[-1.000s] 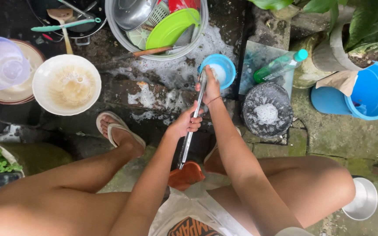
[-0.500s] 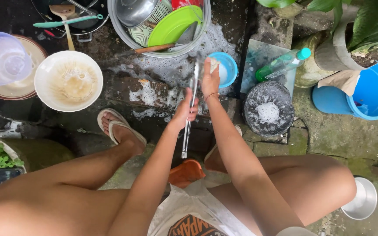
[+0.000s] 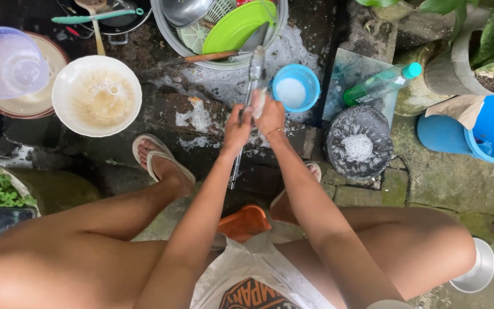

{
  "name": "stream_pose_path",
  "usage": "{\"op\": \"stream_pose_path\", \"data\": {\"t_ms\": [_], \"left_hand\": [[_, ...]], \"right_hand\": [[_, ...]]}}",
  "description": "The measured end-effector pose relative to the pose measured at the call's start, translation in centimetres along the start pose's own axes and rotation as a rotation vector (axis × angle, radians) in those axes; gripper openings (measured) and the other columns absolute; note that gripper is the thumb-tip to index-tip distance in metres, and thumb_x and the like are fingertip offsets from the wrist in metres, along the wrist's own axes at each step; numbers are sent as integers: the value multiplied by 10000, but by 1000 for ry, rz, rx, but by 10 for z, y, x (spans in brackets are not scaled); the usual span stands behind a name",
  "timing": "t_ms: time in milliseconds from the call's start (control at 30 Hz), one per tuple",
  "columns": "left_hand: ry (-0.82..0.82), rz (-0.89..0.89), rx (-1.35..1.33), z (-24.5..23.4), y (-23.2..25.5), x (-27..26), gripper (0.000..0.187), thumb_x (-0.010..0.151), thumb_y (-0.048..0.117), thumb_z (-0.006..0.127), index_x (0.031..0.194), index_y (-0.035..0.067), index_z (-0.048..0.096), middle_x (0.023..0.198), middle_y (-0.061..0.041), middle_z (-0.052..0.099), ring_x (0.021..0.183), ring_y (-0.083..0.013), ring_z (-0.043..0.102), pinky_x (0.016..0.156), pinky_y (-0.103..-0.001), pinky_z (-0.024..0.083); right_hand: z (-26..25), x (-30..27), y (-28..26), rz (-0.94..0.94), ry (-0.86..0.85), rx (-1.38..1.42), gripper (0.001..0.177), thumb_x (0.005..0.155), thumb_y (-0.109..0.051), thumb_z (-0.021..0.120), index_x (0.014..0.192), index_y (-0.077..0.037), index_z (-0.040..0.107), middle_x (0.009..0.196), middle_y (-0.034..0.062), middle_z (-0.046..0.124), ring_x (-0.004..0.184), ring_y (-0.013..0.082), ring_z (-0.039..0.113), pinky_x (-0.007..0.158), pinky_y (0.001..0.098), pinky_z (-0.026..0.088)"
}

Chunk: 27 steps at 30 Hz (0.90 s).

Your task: Washing various dishes including bowls, plates, and utensils by hand using soap and a scrubber in an outdoor area.

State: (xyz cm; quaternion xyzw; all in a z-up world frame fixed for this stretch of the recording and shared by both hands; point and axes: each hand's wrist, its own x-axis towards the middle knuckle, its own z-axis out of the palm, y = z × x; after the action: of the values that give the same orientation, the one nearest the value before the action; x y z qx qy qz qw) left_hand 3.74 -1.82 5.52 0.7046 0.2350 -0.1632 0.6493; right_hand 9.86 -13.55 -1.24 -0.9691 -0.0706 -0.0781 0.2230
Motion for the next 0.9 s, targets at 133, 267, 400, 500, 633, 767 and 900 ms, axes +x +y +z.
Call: {"op": "stream_pose_path", "data": {"t_ms": [133,267,400,500,633,767,900], "left_hand": [[-97,-51,-40,-1,33,-20,556,1047,469,360,1512,173,285,1525,-192,340,1226,-302,565,994,-485,488],[79,33,-441,11,23,-4,245,977,243,418,1070,110,603,562,-95,468,390,-179,394,357,-279,286],[253,35,-499,0,5,11,345,1007,348,434,1012,57,619,779,-116,545,689,-203,474,660,-336,381],[370,41,-546,-7,0,17,454,1030,426,445,968,17,632,943,-131,603,913,-220,534,888,-379,453],[248,176,-709,-16,-3,11,256,1053,180,422,1251,43,508,808,18,513,664,-70,495,635,-224,471],[212,263,-705,-23,-3,21,267,1064,198,405,1250,54,533,989,-33,586,888,-123,519,843,-286,417],[304,305,-605,-31,-8,14,444,1052,388,476,1256,24,626,1170,-149,658,1082,-217,583,1021,-415,417]], "right_hand": [[-52,11,-50,259,-135,91,668,979,-616,385,1307,-51,527,869,274,700,902,430,693,826,539,559],[-14,-15,-39,-40,-4,6,412,902,-500,514,835,-115,644,571,155,641,630,351,694,601,483,551],[-12,-41,-64,29,154,273,366,949,-421,553,764,-110,610,613,157,649,664,350,687,559,458,532],[-23,-51,-92,34,204,499,243,971,-243,578,923,-6,596,808,238,638,847,433,650,747,480,538],[-15,-62,-94,295,76,444,383,961,-401,550,1040,-26,554,920,265,651,950,466,628,866,541,506],[-12,-43,-97,218,132,255,468,966,-415,564,1088,36,562,871,327,669,854,489,658,760,584,521],[-15,-20,-142,155,-21,323,514,972,-433,545,1167,43,535,958,350,657,935,509,631,839,607,492]]}}
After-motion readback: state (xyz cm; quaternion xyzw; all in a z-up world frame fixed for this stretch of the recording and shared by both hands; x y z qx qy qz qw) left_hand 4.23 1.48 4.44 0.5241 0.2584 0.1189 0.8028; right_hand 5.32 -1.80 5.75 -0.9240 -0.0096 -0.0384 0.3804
